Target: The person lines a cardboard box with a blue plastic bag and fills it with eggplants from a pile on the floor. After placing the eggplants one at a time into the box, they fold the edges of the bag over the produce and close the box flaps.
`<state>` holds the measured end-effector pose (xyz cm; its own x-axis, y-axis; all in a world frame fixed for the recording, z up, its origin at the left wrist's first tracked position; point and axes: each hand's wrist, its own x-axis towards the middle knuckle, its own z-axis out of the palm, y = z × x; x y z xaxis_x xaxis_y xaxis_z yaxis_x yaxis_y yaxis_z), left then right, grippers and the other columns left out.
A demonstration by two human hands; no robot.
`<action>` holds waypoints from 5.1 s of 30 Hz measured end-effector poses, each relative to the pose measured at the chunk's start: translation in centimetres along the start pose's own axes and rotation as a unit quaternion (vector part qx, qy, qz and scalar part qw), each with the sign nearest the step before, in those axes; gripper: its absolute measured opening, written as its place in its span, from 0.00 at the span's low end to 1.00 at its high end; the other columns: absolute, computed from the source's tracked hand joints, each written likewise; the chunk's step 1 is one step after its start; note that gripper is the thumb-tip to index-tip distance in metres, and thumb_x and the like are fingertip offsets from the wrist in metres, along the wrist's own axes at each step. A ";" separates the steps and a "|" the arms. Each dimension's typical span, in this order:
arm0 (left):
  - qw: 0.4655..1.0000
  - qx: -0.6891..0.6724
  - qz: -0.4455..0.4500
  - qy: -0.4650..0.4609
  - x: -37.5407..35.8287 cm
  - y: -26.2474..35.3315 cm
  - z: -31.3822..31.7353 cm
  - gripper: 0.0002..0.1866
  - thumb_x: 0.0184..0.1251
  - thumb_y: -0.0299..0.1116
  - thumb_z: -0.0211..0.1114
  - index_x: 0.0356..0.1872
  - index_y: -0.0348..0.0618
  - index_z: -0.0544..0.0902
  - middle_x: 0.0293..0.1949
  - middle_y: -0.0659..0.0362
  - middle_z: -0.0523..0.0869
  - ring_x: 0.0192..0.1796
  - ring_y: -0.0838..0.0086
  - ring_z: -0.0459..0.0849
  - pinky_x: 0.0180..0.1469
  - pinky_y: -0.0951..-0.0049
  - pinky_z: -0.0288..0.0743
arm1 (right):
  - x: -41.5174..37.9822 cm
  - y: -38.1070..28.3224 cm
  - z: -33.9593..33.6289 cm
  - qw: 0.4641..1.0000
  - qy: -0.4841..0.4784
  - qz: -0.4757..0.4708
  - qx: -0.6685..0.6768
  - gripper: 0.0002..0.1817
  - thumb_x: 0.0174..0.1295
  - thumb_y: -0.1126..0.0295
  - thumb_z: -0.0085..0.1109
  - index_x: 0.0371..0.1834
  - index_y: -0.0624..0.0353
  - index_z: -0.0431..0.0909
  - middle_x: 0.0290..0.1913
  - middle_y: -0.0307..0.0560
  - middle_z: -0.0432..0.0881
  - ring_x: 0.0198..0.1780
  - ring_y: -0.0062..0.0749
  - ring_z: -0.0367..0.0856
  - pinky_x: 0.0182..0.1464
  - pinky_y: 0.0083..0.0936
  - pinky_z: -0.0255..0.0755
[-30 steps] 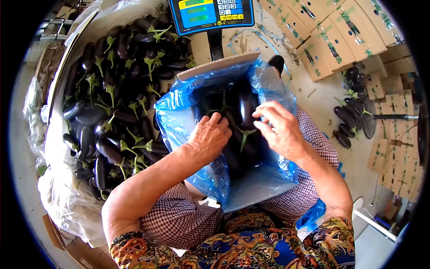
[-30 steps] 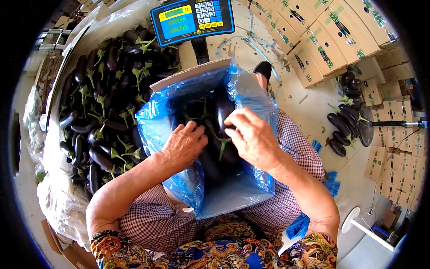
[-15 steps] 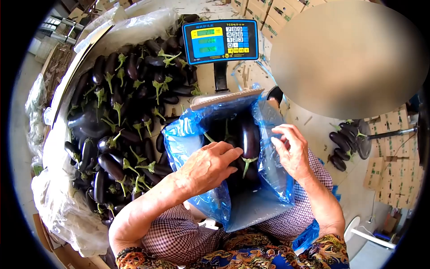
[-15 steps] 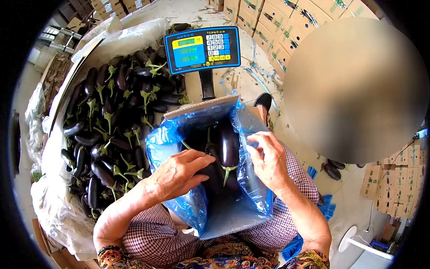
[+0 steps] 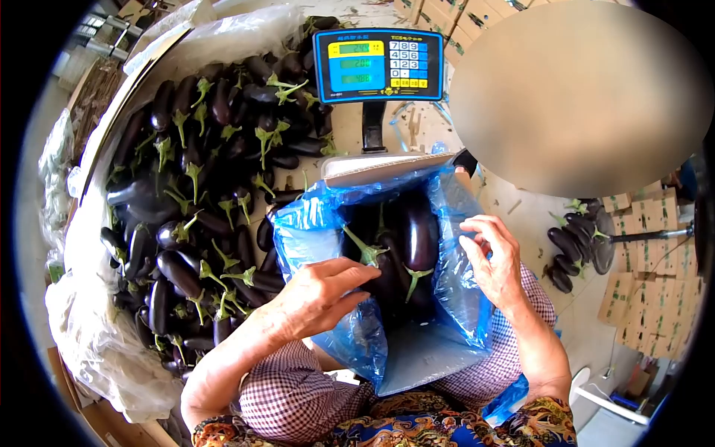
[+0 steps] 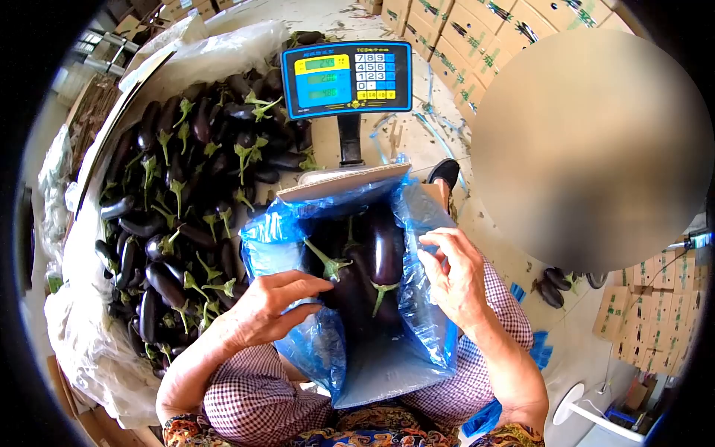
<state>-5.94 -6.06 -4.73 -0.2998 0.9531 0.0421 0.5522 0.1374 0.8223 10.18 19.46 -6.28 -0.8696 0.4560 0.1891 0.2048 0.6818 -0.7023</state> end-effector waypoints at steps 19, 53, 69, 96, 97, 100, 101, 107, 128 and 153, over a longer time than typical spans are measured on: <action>0.474 0.020 -0.645 0.599 -52.3 -9.3 25.8 0.13 0.58 0.24 0.59 0.45 0.38 0.83 0.38 0.52 0.88 0.41 0.66 0.86 0.49 0.68 0.78 | -0.8 2.3 2.3 0.977 -0.138 -0.025 -0.162 0.08 0.69 0.74 0.55 0.48 0.61 0.79 0.44 0.40 0.79 0.44 0.25 0.76 0.47 0.19 0.71; 0.547 -0.290 -0.348 0.704 -50.5 -7.4 14.1 0.27 0.58 0.38 0.67 0.58 0.35 0.78 0.46 0.60 0.83 0.48 0.76 0.79 0.55 0.77 0.71 | -1.9 -7.7 8.0 0.950 -0.271 -0.029 -0.151 0.09 0.71 0.69 0.54 0.47 0.59 0.82 0.39 0.39 0.81 0.38 0.21 0.77 0.42 0.20 0.73; 0.770 0.050 -0.260 0.581 -29.2 -6.4 7.7 0.36 0.39 0.25 0.78 0.58 0.42 0.79 0.49 0.51 0.78 0.50 0.61 0.81 0.50 0.65 0.79 | -2.4 -13.1 9.6 0.947 -0.320 0.029 -0.004 0.08 0.68 0.69 0.59 0.45 0.59 0.83 0.37 0.38 0.83 0.36 0.19 0.79 0.40 0.17 0.74; 0.610 0.235 -0.495 0.572 -25.7 -22.9 -1.0 0.37 0.55 0.51 0.72 0.59 0.33 0.74 0.50 0.44 0.81 0.53 0.55 0.79 0.57 0.60 0.71 | 2.0 -14.3 13.5 0.803 -0.230 0.288 0.469 0.28 0.71 0.46 0.50 0.53 0.65 0.71 0.40 0.49 0.82 0.38 0.35 0.85 0.41 0.31 0.83; 0.631 0.142 -0.479 0.594 -25.8 -22.8 -1.4 0.34 0.55 0.48 0.72 0.57 0.34 0.75 0.48 0.46 0.81 0.51 0.56 0.80 0.56 0.61 0.72 | 1.5 -14.2 13.9 0.791 -0.248 0.301 0.471 0.29 0.71 0.46 0.50 0.55 0.65 0.71 0.41 0.50 0.82 0.39 0.35 0.85 0.40 0.31 0.83; 0.637 -0.235 -0.352 0.645 -26.1 -19.9 -2.4 0.24 0.54 0.41 0.72 0.48 0.35 0.80 0.43 0.55 0.84 0.43 0.69 0.82 0.52 0.68 0.73 | 1.3 -15.4 15.1 0.782 -0.304 0.300 0.454 0.29 0.72 0.48 0.49 0.62 0.64 0.66 0.44 0.50 0.82 0.41 0.33 0.85 0.42 0.30 0.83; 0.636 -0.305 -0.300 0.643 -26.6 -19.6 -1.3 0.25 0.54 0.41 0.72 0.50 0.36 0.79 0.44 0.59 0.83 0.45 0.75 0.79 0.52 0.71 0.72 | 1.7 -16.1 15.8 0.787 -0.317 0.297 0.439 0.29 0.73 0.49 0.49 0.63 0.64 0.65 0.44 0.50 0.82 0.42 0.33 0.85 0.43 0.30 0.83; 0.671 -0.408 -0.162 0.598 -25.2 -11.2 2.5 0.37 0.52 0.35 0.73 0.65 0.37 0.70 0.54 0.58 0.79 0.55 0.74 0.76 0.59 0.72 0.69 | 3.4 -18.3 22.7 0.867 -0.377 0.151 0.290 0.37 0.72 0.53 0.52 0.76 0.64 0.53 0.73 0.55 0.61 0.73 0.39 0.61 0.73 0.35 0.55; 0.822 -0.337 -0.282 0.363 -16.0 -6.1 4.7 0.19 0.70 0.33 0.65 0.58 0.39 0.80 0.41 0.62 0.86 0.43 0.80 0.82 0.46 0.80 0.72 | 3.0 -6.5 2.9 0.898 -0.217 0.266 0.276 0.44 0.57 0.49 0.70 0.67 0.67 0.59 0.44 0.54 0.79 0.40 0.31 0.83 0.35 0.24 0.82; 0.876 0.433 0.187 -0.106 3.1 5.0 1.9 0.12 0.52 0.26 0.61 0.40 0.43 0.78 0.32 0.60 0.72 0.30 0.71 0.78 0.40 0.66 0.74 | 1.3 -0.9 -2.6 0.921 -0.245 0.155 0.261 0.27 0.66 0.58 0.61 0.64 0.61 0.71 0.51 0.45 0.80 0.49 0.25 0.81 0.50 0.18 0.76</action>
<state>-2.60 -1.86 -1.58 0.1282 0.9911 0.0351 0.9911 -0.1293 0.0321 9.98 20.92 -3.64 -0.9302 0.1827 -0.3183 0.3446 0.1365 -0.9288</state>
